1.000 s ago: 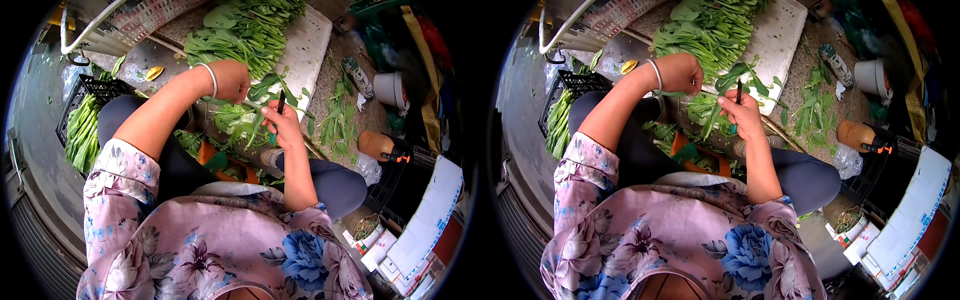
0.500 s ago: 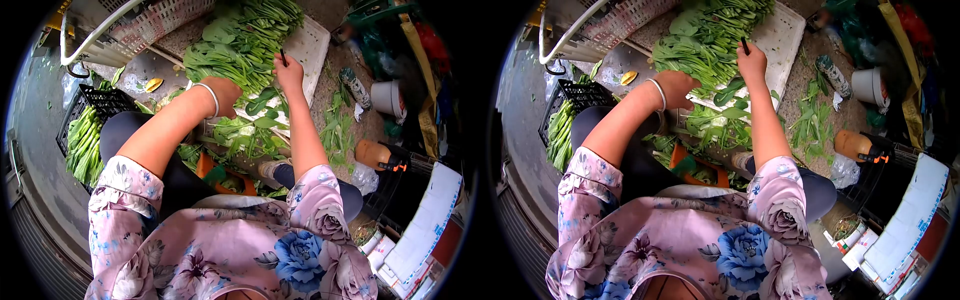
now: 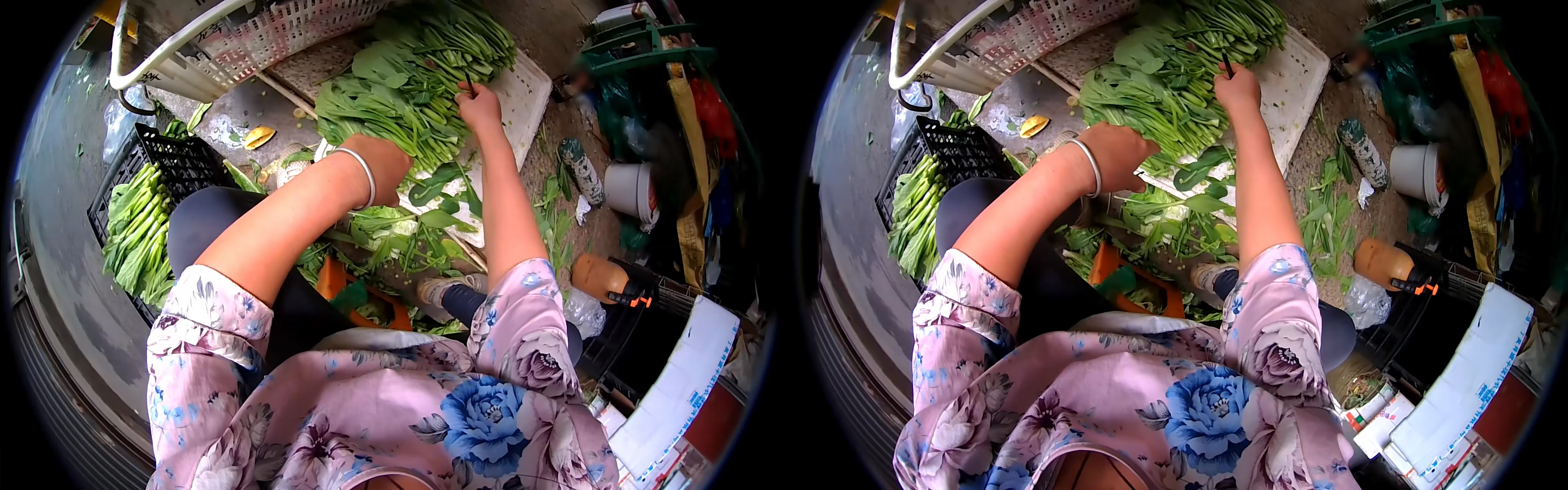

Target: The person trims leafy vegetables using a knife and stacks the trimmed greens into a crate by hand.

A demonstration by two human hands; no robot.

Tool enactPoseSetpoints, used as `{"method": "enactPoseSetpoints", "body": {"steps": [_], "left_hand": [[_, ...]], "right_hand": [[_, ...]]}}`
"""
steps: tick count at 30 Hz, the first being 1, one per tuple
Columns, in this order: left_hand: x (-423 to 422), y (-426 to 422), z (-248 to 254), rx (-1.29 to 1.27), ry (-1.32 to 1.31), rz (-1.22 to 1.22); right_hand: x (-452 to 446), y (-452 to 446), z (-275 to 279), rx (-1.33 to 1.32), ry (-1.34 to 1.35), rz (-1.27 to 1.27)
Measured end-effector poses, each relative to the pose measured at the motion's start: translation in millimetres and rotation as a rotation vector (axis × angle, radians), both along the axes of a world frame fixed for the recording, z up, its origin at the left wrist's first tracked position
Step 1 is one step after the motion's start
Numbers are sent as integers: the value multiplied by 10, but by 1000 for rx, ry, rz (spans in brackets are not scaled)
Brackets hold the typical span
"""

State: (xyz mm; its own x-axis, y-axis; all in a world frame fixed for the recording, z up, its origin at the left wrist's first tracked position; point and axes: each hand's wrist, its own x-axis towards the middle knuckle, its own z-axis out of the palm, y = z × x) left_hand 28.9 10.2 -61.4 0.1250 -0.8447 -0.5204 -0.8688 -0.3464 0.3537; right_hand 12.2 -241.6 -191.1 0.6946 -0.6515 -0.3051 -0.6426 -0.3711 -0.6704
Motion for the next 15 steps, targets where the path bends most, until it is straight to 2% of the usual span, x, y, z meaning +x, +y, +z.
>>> {"method": "enactPoseSetpoints", "body": {"steps": [3,5,11,15], "left_hand": [[0,22,-2,-7,-4,5],[1,29,-3,-12,-6,15],[-20,8,-9,-10,15,41],[-12,1,3,-13,15,37]], "right_hand": [[93,14,30,-64,49,38],[143,30,66,-165,90,200],[132,18,151,-205,-5,353],[168,3,118,-233,28,374]]}}
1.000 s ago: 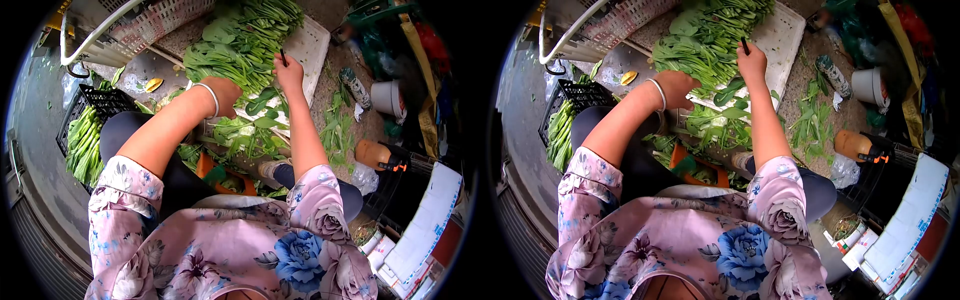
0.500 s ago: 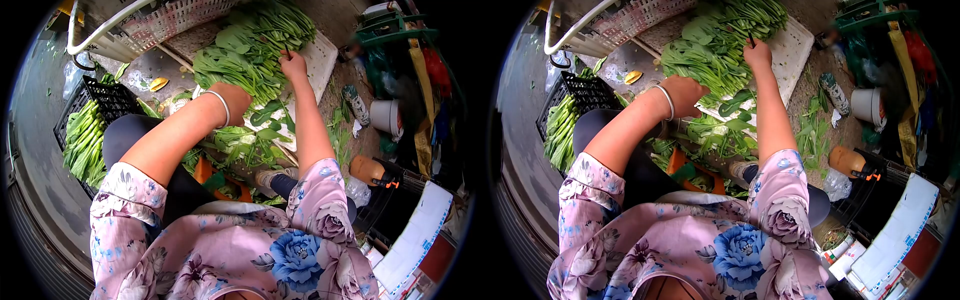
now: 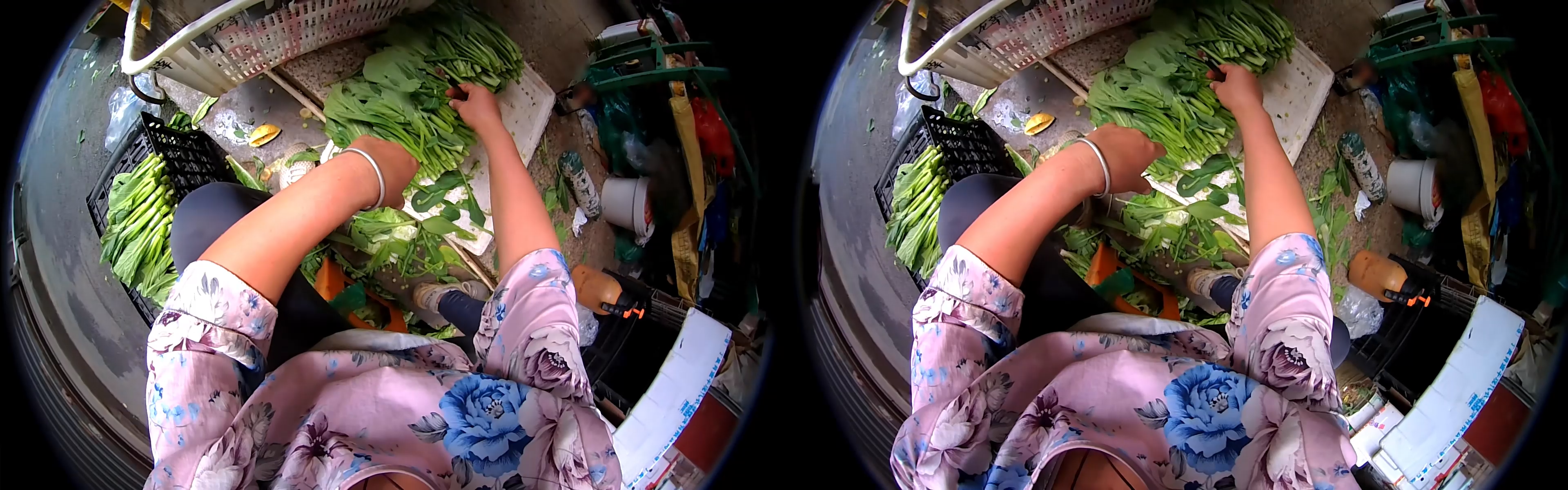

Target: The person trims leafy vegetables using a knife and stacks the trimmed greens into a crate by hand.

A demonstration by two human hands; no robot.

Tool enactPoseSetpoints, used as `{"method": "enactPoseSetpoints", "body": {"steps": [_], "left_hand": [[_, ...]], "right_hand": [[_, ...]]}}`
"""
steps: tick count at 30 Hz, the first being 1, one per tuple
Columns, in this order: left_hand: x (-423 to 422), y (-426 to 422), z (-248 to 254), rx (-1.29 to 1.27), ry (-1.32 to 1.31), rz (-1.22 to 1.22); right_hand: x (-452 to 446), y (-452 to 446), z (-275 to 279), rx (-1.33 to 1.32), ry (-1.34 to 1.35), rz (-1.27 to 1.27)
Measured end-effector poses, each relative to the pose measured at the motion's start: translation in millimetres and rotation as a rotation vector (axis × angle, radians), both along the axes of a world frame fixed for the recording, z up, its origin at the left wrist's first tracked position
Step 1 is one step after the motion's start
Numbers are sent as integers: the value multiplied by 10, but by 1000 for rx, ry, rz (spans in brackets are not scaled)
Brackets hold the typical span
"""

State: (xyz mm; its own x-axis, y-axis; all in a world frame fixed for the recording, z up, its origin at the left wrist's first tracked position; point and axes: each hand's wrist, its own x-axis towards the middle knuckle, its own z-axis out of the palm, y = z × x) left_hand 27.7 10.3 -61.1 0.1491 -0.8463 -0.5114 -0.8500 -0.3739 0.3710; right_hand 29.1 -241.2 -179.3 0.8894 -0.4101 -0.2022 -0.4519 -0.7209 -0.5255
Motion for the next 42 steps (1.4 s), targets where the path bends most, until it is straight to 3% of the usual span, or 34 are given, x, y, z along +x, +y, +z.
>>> {"method": "enactPoseSetpoints", "body": {"steps": [6,9,15,17,18,21,22,24,26,28,30,32,34,35,37,38,40,42], "left_hand": [[10,-27,-32,19,10,18],[7,-27,-24,11,10,12],[-3,-49,-8,-9,6,-5],[-10,-46,2,-12,-5,-8],[-15,-43,18,-42,-31,0],[-28,-67,8,-112,-86,47],[-21,-87,43,-148,-113,95],[-50,-115,118,-210,-86,139],[-63,-133,141,-361,-9,286],[-54,-187,91,-401,-1,317],[-74,-200,21,-651,100,294],[-103,-218,-57,-704,124,261],[-123,-230,-42,-744,539,358],[-105,-237,-9,-743,539,355],[-64,-241,184,-383,525,351],[-57,-243,90,-380,524,349],[-42,-235,-133,-533,1032,495],[-19,-219,-123,-549,991,491]], "right_hand": [[-38,-44,143,-84,36,-22],[-129,-29,476,208,-121,-82],[-575,120,1150,408,-199,-143],[-730,54,1182,680,-283,-245],[-802,-15,1070,678,-286,-251],[-950,-36,994,-100,-13,-259],[-999,13,974,223,-181,-251],[-1091,204,1072,488,-232,-269],[-1120,346,1063,30,-82,-296],[-1168,471,1042,514,-215,-275],[-1214,707,1254,730,-242,-290],[-1246,840,1297,792,-255,-293],[-1264,919,1308,851,-271,-289],[-1268,954,1307,889,-300,-309],[-1280,983,1299,958,-357,-333],[-1287,995,1293,959,-358,-335],[-1301,1025,1284,973,-380,-359],[-1325,1081,1278,1002,-398,-385]]}}
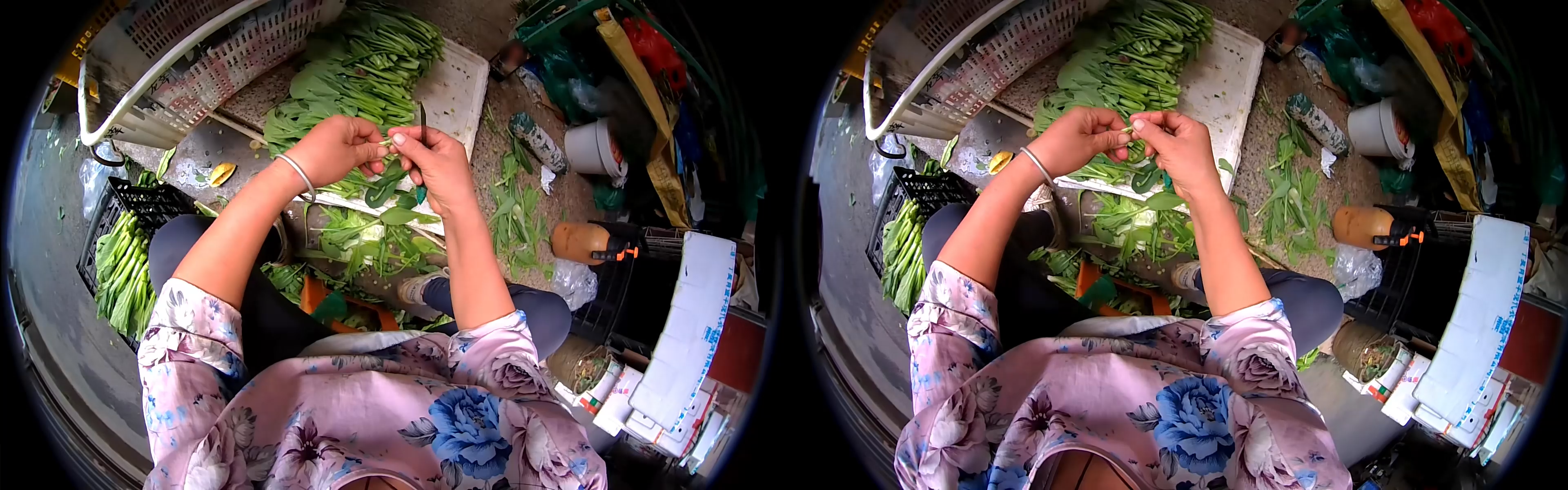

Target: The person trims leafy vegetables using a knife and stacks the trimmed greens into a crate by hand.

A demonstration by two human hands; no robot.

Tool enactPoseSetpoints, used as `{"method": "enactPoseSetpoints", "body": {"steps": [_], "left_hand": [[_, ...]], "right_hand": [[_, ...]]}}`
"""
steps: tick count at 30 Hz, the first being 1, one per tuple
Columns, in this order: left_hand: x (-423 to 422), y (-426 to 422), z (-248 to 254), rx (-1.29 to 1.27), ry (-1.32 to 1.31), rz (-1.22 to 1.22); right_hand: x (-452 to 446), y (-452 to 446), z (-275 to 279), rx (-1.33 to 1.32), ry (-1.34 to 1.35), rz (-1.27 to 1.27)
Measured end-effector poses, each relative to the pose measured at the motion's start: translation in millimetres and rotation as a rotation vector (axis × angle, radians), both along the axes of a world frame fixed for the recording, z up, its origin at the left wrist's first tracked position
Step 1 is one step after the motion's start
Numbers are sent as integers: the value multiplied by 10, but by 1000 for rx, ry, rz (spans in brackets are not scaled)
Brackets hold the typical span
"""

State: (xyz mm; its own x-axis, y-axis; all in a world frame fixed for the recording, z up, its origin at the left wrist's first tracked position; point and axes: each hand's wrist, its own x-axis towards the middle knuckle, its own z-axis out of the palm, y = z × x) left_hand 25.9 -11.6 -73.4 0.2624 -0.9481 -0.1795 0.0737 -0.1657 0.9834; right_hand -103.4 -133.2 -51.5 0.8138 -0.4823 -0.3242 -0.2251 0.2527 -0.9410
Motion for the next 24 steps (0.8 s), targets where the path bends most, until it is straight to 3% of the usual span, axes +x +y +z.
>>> {"method": "enactPoseSetpoints", "body": {"steps": [5,7,24], "left_hand": [[51,47,-17,-20,-105,26],[10,61,82,-45,132,-1],[31,80,198,143,87,-74]], "right_hand": [[-116,129,-68,249,-133,6],[-148,172,-108,254,-157,11],[-169,242,-188,263,-186,-21]]}}
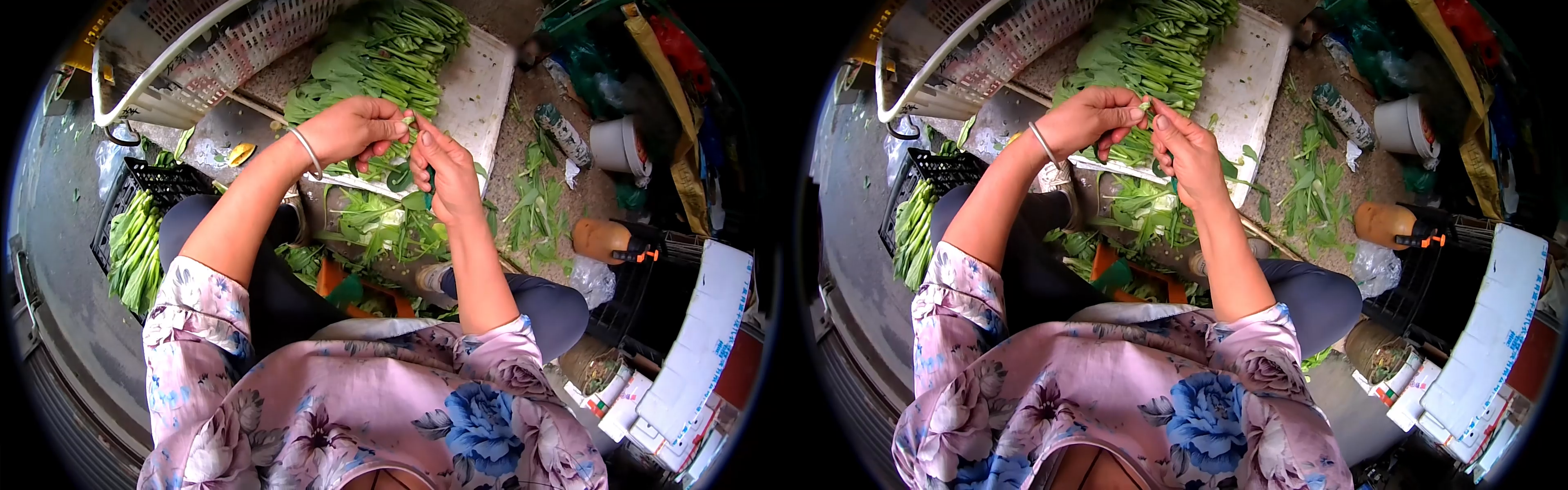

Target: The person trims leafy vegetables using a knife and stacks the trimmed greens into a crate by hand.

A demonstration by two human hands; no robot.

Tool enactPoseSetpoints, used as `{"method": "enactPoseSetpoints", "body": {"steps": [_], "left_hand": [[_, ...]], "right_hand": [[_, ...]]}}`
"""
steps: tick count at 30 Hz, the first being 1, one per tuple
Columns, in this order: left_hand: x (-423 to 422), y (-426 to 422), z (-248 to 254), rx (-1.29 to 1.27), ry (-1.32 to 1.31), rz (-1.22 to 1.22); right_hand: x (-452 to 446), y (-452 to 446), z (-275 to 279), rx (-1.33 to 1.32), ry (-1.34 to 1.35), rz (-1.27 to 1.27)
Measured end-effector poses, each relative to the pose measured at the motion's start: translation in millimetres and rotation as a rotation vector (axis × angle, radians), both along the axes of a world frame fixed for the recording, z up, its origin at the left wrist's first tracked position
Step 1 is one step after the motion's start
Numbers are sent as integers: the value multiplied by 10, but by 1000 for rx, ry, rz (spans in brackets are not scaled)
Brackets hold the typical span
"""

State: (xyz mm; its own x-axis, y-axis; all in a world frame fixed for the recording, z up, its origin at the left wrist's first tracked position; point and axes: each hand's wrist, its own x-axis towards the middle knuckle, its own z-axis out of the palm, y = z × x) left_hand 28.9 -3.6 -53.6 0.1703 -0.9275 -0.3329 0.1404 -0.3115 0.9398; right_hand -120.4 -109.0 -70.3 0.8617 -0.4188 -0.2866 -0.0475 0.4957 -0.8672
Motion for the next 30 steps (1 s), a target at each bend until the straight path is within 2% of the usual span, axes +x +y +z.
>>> {"method": "enactPoseSetpoints", "body": {"steps": [2,3,6,8,10,12,16,17,18,20,22,24,26,28,30], "left_hand": [[67,39,19,-41,5,-23],[116,63,59,-46,6,11],[314,138,104,-125,-51,323],[402,165,51,-133,-182,474],[421,186,36,-123,-187,532],[409,191,77,-54,-138,654],[465,187,-3,-47,-117,664],[435,178,8,-26,-192,671],[451,177,-11,-29,-194,674],[472,163,-98,-50,-391,562],[461,152,-96,-60,-451,541],[440,123,-72,-20,-610,512],[409,101,-8,-7,-622,508],[377,77,50,29,-639,501],[373,73,20,-16,-653,521]], "right_hand": [[7,-7,-79,28,-6,0],[22,-18,-136,5,37,-82],[67,-131,-540,-104,163,-193],[127,-134,-867,-411,314,-223],[168,-158,-1148,-413,349,-200],[262,-111,-1290,-894,619,-189],[413,-31,-1530,-946,645,-170],[434,-63,-1590,-1050,697,-114],[440,-74,-1615,-1053,693,-114],[431,-108,-1662,-1058,626,-179],[401,-128,-1513,-1027,591,-167],[355,-162,-1357,-888,575,-57],[351,-236,-1266,-893,625,-40],[383,-372,-1226,-969,561,-319],[544,-571,-1186,-1040,556,-350]]}}
